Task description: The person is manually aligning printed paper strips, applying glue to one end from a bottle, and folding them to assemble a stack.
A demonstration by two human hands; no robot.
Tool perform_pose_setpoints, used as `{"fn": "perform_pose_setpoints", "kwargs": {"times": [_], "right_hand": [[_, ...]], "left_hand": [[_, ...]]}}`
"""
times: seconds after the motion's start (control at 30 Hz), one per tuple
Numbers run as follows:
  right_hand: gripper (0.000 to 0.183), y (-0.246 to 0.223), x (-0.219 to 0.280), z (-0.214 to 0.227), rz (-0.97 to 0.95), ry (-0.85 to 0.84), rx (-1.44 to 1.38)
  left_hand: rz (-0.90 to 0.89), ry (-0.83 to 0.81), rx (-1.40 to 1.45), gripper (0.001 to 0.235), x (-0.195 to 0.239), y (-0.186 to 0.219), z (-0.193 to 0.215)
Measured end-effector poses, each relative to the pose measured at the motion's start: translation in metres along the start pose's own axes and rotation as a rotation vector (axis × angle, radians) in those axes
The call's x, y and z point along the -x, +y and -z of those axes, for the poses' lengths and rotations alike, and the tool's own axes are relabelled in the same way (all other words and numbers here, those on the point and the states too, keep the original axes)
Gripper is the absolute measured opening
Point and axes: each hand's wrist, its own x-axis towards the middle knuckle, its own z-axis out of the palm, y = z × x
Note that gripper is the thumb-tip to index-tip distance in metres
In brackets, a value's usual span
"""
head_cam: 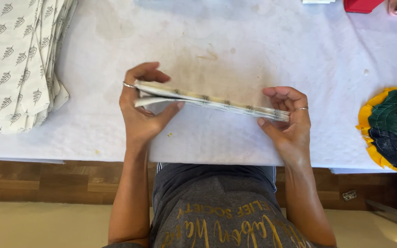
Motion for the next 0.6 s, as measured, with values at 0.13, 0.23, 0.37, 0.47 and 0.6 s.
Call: {"fn": "perform_pose_setpoints", "kwargs": {"times": [0.13,0.23,0.37,0.47,0.6], "right_hand": [[0.066,-0.001,0.0,0.008,-0.013,0.002,0.001],[0.068,0.006,0.004,0.017,-0.031,-0.012,-0.021],[0.064,-0.005,0.007,0.011,-0.036,-0.004,0.015],[0.056,-0.016,0.008,0.005,-0.054,-0.015,0.08],[0.044,-0.019,0.008,0.0,-0.035,-0.039,0.122]], "left_hand": [[-0.073,0.07,-0.024,0.093,-0.003,-0.013,0.019],[-0.006,-0.003,0.11,0.087,0.005,-0.016,0.01],[0.007,-0.081,0.104,0.082,0.006,0.001,0.0],[-0.006,-0.07,0.07,0.073,0.007,-0.002,-0.001],[-0.016,-0.057,0.04,0.066,0.006,-0.002,-0.005]]}}
